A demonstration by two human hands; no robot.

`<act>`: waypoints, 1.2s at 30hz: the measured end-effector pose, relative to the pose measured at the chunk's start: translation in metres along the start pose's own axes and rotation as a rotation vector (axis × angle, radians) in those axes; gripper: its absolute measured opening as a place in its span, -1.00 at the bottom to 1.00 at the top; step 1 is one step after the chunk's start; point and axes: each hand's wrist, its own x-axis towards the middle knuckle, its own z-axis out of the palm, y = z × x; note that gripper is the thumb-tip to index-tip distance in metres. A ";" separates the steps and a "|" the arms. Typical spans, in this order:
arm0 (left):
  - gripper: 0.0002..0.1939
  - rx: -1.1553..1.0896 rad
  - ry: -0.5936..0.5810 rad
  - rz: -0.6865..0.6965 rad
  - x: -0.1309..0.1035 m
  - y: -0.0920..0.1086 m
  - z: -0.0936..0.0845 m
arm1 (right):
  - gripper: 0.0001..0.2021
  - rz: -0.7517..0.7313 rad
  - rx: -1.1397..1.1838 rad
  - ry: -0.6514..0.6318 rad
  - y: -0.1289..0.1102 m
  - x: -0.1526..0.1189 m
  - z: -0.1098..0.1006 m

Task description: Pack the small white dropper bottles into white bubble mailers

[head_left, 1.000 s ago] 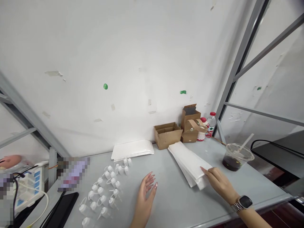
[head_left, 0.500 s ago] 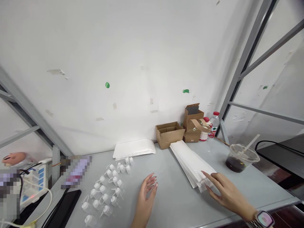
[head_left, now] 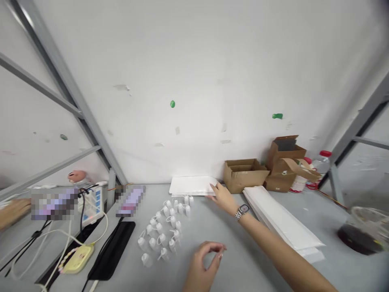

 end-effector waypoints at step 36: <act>-0.78 0.020 0.043 -0.033 -0.025 0.012 -0.018 | -0.68 0.047 0.419 0.665 0.016 0.006 -0.055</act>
